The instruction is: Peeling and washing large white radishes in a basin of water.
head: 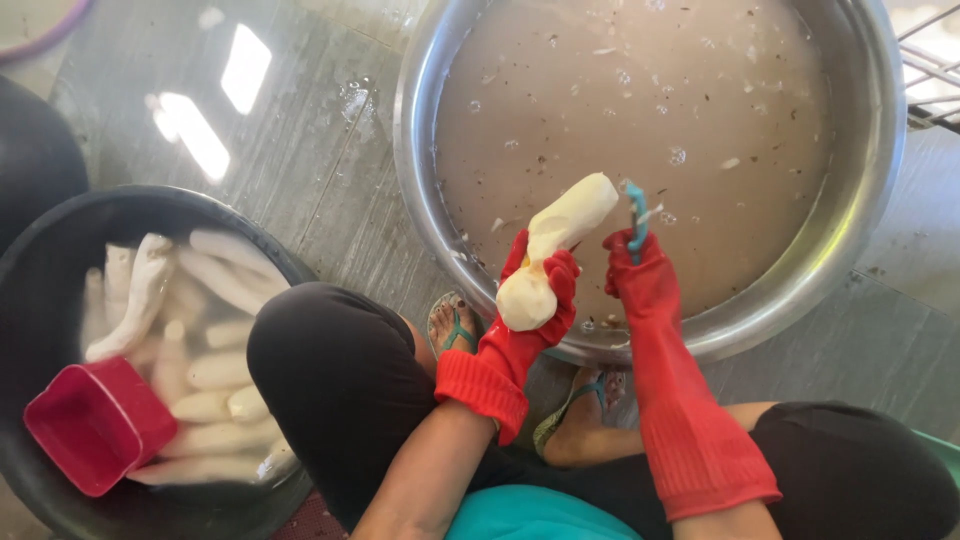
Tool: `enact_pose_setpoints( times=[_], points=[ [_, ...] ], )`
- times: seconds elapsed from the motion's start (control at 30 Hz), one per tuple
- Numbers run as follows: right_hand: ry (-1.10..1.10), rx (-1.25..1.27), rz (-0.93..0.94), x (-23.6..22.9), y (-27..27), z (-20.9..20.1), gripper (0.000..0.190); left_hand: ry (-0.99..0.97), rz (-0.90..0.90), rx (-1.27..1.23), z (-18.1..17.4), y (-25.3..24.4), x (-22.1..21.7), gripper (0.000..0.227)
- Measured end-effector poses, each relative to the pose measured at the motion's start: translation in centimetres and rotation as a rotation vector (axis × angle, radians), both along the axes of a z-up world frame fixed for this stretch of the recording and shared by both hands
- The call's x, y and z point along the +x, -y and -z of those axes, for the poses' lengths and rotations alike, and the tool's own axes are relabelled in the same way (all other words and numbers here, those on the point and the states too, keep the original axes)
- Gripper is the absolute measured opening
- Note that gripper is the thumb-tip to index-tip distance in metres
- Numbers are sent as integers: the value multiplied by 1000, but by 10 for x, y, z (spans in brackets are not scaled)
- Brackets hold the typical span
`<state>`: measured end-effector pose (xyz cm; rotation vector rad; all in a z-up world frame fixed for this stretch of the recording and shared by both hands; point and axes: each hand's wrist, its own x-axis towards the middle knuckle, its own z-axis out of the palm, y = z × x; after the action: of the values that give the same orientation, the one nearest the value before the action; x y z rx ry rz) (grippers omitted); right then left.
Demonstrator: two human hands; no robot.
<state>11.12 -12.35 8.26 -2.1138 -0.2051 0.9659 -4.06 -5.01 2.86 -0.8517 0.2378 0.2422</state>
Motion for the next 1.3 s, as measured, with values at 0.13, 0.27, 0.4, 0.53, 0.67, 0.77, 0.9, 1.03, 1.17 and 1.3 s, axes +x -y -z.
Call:
enact_pose_setpoints(
  times=[0.13,0.27,0.4,0.53,0.67,0.77,0.9,1.03,1.17,1.3],
  points=[
    [57,-51,-161,-9,-7,12,17,-6,33,-40,0,-1,-1,57],
    [-27,20,-26,12,-8,68,13,7,26,-6,4,3,-6,55],
    [-241,120,230,49,14,133,23,-22,106,59,6,6,-7,61],
    [-245,63,518,87,38,193,39,-555,203,462,26,-6,17,66],
    [632,-431,145,94,100,272,40,-793,194,569,20,-22,14,66],
    [157,-251,36,76,85,285,49,-947,151,819,70,-16,15,48],
    [-364,185,209,9,-6,37,38,-1140,214,919,81,-16,7,55],
    [-459,90,-40,-7,3,40,40,-1146,174,837,43,-18,16,68],
    [-423,173,161,-46,-9,40,40,-1089,73,791,30,-15,24,57],
    [-351,190,285,-29,8,104,40,-1053,58,749,72,-5,32,63]
  ],
)
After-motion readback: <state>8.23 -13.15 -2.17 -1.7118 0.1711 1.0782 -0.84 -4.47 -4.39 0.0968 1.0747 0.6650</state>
